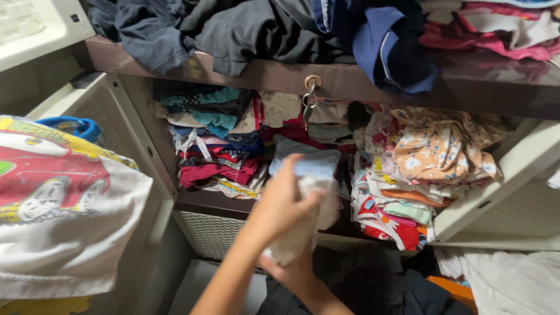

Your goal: The person organizes infant and children's clothing in a wardrobe, handling items including shorts, shirts, and underwear one at a time and placing them onto different shelves and into a basket.

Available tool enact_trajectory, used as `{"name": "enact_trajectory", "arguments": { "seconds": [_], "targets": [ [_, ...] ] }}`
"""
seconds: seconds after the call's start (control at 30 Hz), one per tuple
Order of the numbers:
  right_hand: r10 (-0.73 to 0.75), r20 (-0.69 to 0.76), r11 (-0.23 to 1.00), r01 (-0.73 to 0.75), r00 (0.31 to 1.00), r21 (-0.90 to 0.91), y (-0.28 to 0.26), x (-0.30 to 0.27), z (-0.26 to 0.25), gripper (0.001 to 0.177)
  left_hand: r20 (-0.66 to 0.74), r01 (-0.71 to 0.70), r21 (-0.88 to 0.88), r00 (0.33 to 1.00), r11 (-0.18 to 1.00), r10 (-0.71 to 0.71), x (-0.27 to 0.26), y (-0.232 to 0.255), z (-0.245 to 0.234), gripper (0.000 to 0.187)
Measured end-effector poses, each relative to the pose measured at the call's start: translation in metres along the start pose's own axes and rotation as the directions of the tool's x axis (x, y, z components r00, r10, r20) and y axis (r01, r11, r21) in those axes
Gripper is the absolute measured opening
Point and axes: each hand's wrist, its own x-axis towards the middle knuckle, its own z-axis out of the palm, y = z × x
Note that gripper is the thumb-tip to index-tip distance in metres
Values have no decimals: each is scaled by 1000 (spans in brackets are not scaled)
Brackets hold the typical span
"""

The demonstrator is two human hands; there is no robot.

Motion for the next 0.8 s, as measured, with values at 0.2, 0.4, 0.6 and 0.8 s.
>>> {"name": "enact_trajectory", "arguments": {
  "seconds": [0.2,0.4,0.6,0.8],
  "targets": [
    [398,-180,900,-421,899,-115,90,-29,42,64,103,44,-395,995,918,-3,-10,57,-20,82],
    [711,-375,623,-285,595,728,102,86,120,39,-292,-143,-520,956,842,-18,-23,14,-65,47],
    [58,-330,970,-131,942,-203,66,246,203,41,-406,50,-702,791,710,-457,-48,-61,-100,42],
    [211,302,861,-31,930,-508,48,311,243,49,-359,242,-652,736,718,-574,-87,-154,-101,48]
  ]
}}
